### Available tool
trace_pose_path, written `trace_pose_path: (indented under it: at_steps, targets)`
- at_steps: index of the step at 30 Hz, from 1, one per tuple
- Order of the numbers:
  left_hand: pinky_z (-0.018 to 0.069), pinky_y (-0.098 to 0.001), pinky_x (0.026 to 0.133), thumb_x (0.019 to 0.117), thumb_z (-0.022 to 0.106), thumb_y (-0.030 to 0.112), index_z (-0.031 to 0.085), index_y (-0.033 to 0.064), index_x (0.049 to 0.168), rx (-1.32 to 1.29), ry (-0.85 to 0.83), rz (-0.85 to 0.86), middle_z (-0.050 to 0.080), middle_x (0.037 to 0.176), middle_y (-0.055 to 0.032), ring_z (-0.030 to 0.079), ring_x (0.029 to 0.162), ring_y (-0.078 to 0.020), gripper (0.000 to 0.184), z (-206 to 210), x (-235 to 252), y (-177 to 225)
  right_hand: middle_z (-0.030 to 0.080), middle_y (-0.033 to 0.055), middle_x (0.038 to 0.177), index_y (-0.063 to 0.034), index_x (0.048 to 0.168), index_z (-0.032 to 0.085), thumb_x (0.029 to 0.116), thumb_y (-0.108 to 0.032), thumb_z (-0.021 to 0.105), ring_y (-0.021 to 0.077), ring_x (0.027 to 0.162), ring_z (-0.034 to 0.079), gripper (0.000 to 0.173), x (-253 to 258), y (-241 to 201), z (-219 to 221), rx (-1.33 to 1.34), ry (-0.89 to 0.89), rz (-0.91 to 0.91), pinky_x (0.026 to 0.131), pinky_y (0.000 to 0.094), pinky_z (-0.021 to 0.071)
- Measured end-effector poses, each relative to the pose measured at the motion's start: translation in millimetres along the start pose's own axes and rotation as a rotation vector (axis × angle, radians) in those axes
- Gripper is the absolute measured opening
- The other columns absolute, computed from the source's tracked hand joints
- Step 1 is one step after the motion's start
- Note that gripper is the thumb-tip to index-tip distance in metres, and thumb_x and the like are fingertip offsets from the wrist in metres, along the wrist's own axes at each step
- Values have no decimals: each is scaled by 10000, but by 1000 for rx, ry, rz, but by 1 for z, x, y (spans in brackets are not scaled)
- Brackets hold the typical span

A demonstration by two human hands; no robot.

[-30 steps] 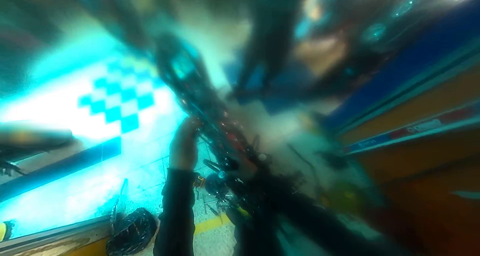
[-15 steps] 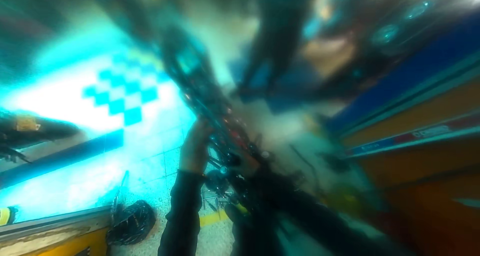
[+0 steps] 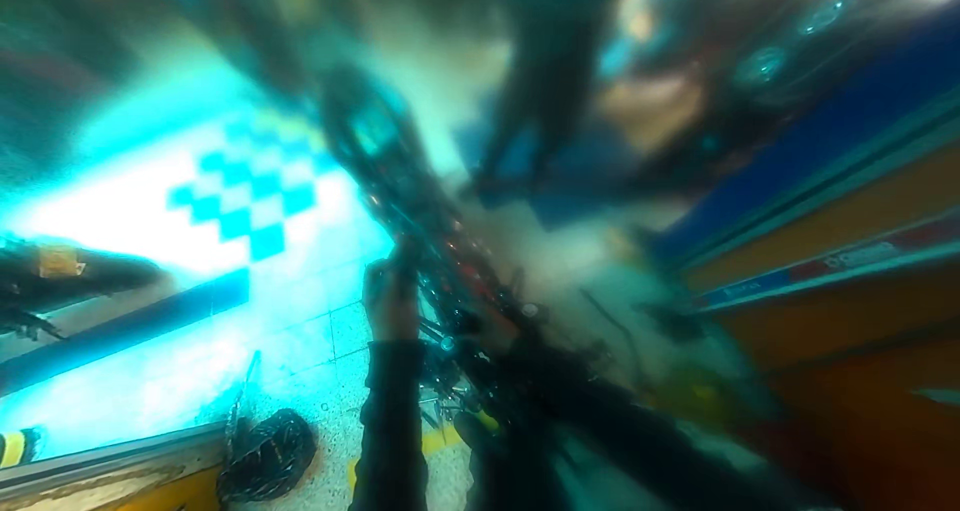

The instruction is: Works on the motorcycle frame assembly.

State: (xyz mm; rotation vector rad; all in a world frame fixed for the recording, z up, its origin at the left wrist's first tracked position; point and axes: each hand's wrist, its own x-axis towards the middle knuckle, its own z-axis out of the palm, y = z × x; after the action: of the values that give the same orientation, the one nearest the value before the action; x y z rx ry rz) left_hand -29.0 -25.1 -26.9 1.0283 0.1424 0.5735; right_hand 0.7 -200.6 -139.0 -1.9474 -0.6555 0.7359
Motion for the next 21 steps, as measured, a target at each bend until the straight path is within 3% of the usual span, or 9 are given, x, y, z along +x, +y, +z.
trace_pose_path:
  at_steps: [2, 4, 7, 9, 12, 15, 17, 19, 21]
  targets:
    - [496, -469, 1075, 1110, 384, 269, 595, 206, 1106, -268, 130, -126, 693, 1140, -3, 656, 1154, -199, 220, 10, 3, -6, 527, 136, 1508, -136, 1530, 475, 891, -394, 797, 292, 1358, 532, 761, 4, 7, 1, -29, -25, -7, 1146, 515, 419]
    - [541, -436, 987, 1093, 368, 296, 601, 205, 1085, -314, 146, -278, 650, 889, 41, 672, 906, -137, 251, 13, 13, 0, 503, 131, 1534, -121, 1549, 449, 894, -381, 798, 280, 1381, 513, 787, 3, 5, -1, -18, -40, 15, 1161, 491, 406]
    - [583, -358, 700, 1042, 391, 226, 582, 98, 1259, -5, 95, -577, 512, 642, 56, 556, 565, -94, 316, 13, 41, 21, 520, 158, 1503, -90, 1514, 484, 887, -306, 818, 277, 1369, 519, 742, -2, -3, -2, 41, -19, 45, 1154, 467, 413]
    - [529, -274, 547, 1040, 409, 197, 546, 59, 1385, 278, -133, -704, 449, 579, 50, 472, 462, -74, 396, 9, 61, 28, 542, 152, 1478, -95, 1506, 496, 882, -303, 824, 268, 1339, 545, 735, -3, -6, -3, 51, -17, 37, 1135, 461, 435]
    - [578, -334, 627, 1006, 483, 115, 499, 46, 1462, 757, -490, -711, 644, 775, -92, 630, 608, -166, 462, 19, 77, 47, 556, 157, 1461, -84, 1501, 498, 872, -289, 833, 261, 1320, 561, 741, 0, -3, -3, 52, -12, 1, 1128, 455, 444]
    - [584, -365, 671, 1057, 551, 145, 500, 64, 1457, 1231, -650, -648, 702, 940, -138, 681, 726, -195, 411, 39, 79, 71, 559, 133, 1464, -98, 1496, 508, 874, -358, 818, 244, 1344, 542, 742, 8, 17, 5, 12, -2, -71, 1139, 449, 439]
    - [575, -476, 719, 1077, 526, 251, 521, 108, 1444, 1650, -644, -575, 695, 1009, -164, 687, 812, -279, 393, 57, 72, 80, 559, 141, 1467, -85, 1498, 506, 885, -376, 803, 257, 1354, 538, 740, 8, 19, 5, -18, 9, -110, 1146, 448, 434]
    - [518, -636, 846, 1069, 499, 319, 587, 117, 1383, 2037, -561, -497, 698, 1158, -221, 681, 1044, -422, 384, 80, 60, 82, 571, 176, 1443, -58, 1485, 509, 901, -322, 795, 289, 1330, 554, 702, -2, -5, -7, -18, -6, -88, 1135, 461, 438]
    - [508, -657, 840, 1061, 499, 327, 655, 46, 1248, 2238, -536, -438, 693, 1170, -248, 673, 1079, -459, 371, 101, 52, 83, 522, 214, 1487, -4, 1502, 467, 947, -188, 748, 315, 1381, 504, 649, -21, -58, -37, 13, -113, 62, 1171, 458, 371]
